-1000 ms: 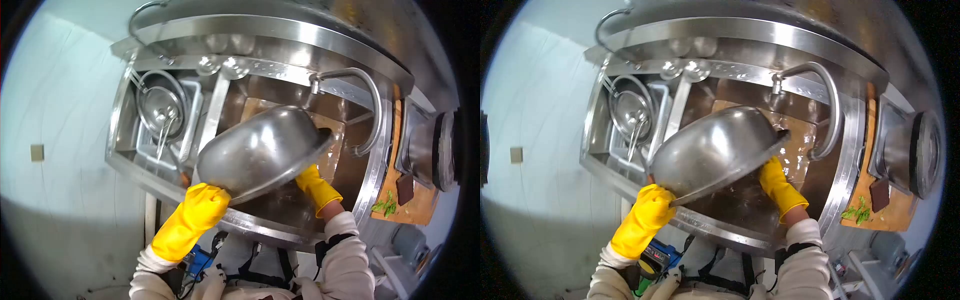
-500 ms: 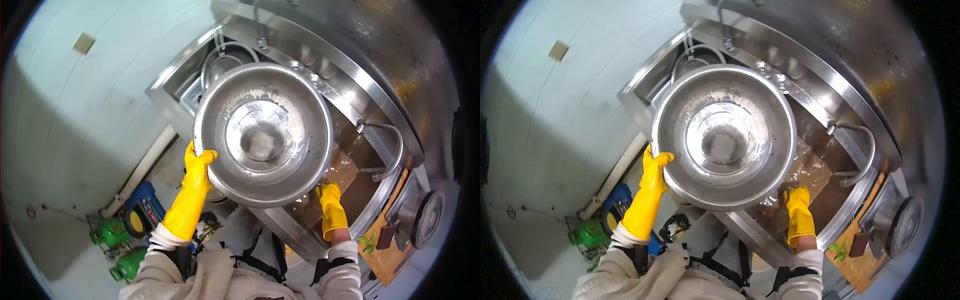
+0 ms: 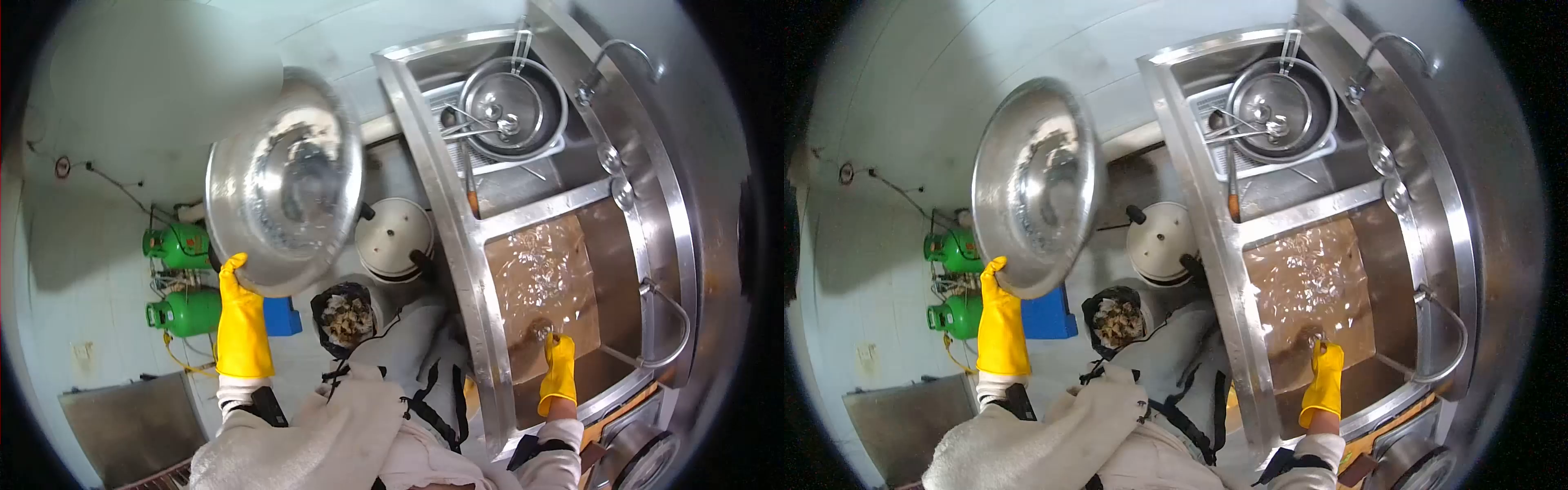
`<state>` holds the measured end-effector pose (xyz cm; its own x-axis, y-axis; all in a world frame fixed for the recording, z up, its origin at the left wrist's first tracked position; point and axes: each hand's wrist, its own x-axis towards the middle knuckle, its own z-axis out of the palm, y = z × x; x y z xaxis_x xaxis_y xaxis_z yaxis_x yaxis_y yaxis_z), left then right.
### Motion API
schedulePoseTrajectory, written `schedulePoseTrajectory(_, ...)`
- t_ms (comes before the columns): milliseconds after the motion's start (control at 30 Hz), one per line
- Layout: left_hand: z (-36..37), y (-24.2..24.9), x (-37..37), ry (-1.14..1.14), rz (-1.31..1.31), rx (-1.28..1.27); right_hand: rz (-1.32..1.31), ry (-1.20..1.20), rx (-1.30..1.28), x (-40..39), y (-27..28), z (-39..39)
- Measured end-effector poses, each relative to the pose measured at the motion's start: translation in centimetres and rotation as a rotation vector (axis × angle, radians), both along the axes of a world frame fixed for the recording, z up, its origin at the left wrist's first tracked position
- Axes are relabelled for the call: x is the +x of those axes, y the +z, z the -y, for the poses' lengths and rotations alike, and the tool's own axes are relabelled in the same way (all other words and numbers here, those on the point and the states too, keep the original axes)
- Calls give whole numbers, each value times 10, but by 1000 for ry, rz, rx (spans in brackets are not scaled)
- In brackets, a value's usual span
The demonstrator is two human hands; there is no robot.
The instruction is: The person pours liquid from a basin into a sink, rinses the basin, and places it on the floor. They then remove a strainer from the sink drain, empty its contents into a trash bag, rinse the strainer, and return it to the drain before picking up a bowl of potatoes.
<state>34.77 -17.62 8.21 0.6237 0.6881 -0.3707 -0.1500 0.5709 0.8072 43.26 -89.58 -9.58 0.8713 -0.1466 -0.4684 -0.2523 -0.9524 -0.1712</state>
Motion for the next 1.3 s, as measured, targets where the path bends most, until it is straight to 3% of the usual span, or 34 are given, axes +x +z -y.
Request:
schedulePoseTrajectory(67,-47,-34,-41,127,-34,24,-18,-61,135,4,12,-11)
schedulePoseTrajectory(167,-52,-44,-71,256,-100,29,-64,-85,116,11,12,-19)
schedulePoseTrajectory(233,-77,-98,-122,463,-96,-138,10,-69,184,7,0,-16)
schedulePoseTrajectory(267,-89,-131,-154,556,-68,-55,7,-81,187,10,1,-19)
schedulePoseTrajectory(367,-50,-133,-173,707,-219,-267,15,-96,162,13,-12,-10)
schedulePoseTrajectory(467,-36,-201,-240,758,-244,-419,-20,-35,119,22,4,-19)
schedulePoseTrajectory(567,16,-205,-263,841,-394,-444,-93,1,99,38,9,-22)
schedulePoseTrajectory(667,57,-219,-295,823,-257,-448,-101,65,157,54,23,-44)
schedulePoseTrajectory(767,76,-196,-267,790,-270,-426,82,33,247,70,10,-48)
schedulePoseTrajectory(833,64,-227,-273,843,-238,-453,16,142,151,80,34,-69)
schedulePoseTrajectory(900,45,-259,-265,927,-305,-480,73,156,127,86,17,-55)
schedulePoseTrajectory(967,14,-290,-238,859,-267,-455,99,74,151,91,20,-55)
schedulePoseTrajectory(1000,-5,-307,-223,801,-232,-422,105,164,191,94,18,-49)
schedulePoseTrajectory(1067,-51,-394,-213,754,-1,-427,145,128,222,91,10,-45)
schedulePoseTrajectory(1133,-78,-377,-140,748,-105,-459,188,81,242,92,4,-39)
schedulePoseTrajectory(1200,-127,-556,-194,350,-805,416,-128,-185,274,94,7,-33)
schedulePoseTrajectory(1233,-125,-569,-179,329,-805,399,-124,-199,252,88,20,-52)
schedulePoseTrajectory(1300,-127,-549,-122,559,-651,80,335,-79,-50,70,36,-109)
